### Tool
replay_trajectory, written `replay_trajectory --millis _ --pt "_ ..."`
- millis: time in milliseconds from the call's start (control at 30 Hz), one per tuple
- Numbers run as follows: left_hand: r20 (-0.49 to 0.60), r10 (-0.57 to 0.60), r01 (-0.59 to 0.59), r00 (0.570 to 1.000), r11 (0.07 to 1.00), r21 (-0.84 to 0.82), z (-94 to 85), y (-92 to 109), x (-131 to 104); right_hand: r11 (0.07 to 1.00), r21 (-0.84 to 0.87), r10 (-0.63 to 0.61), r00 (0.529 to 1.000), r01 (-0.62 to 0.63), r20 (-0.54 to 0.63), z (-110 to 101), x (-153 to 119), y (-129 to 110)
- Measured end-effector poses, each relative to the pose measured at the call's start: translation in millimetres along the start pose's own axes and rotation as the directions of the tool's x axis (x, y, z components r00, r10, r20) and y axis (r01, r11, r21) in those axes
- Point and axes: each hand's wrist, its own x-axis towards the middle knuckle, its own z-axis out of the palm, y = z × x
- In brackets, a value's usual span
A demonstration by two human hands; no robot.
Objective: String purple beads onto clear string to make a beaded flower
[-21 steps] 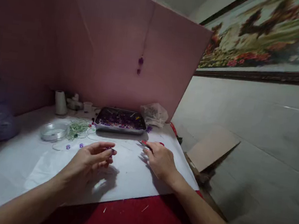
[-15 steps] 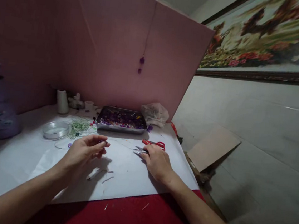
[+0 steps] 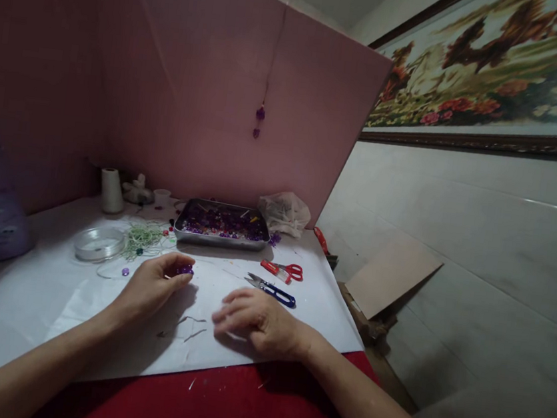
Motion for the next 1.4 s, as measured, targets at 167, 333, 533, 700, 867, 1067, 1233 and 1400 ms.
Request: replay_trajectory --millis 167,333,533,700,867,1067,1233,1400 --pt "0.048 0.111 -0.117 0.993 0.981 0.153 3.2 -9 0 0.981 -0.115 0.143 0.981 -0.158 -0.134 -9 -10 20" --pt "0.011 0.235 -0.227 0.972 0.925 0.305 1.6 -17 6 0.967 -0.158 0.154 0.955 -0.198 -0.255 -6 -13 30" --pt "0.016 0.246 -0.234 0.969 0.895 0.379 -12.5 -13 16 0.978 -0.121 0.124 0.939 -0.17 -0.32 10 -10 18" --pt "-0.117 0.171 -0.113 0.978 0.915 0.387 -33.6 -2 22 0.981 -0.065 0.144 0.909 -0.184 -0.391 9 -9 16" --pt "-0.195 0.11 -0.008 0.975 0.888 0.459 -46.7 -4 26 0.969 -0.024 0.208 0.867 -0.245 -0.453 9 -7 14" --pt "-0.1 0.143 -0.053 0.985 0.789 0.612 -55.8 -6 41 0.933 0.02 0.332 0.836 -0.359 -0.438 10 -5 10" --pt "0.071 0.171 -0.176 0.983 0.74 0.649 -56.9 -3 59 0.931 0.052 0.348 0.839 -0.36 -0.419 11 -5 9" --pt "0.181 0.17 -0.248 0.969 0.727 0.64 -45.4 -7 64 0.942 0.068 0.327 0.853 -0.328 -0.407 13 -4 10"
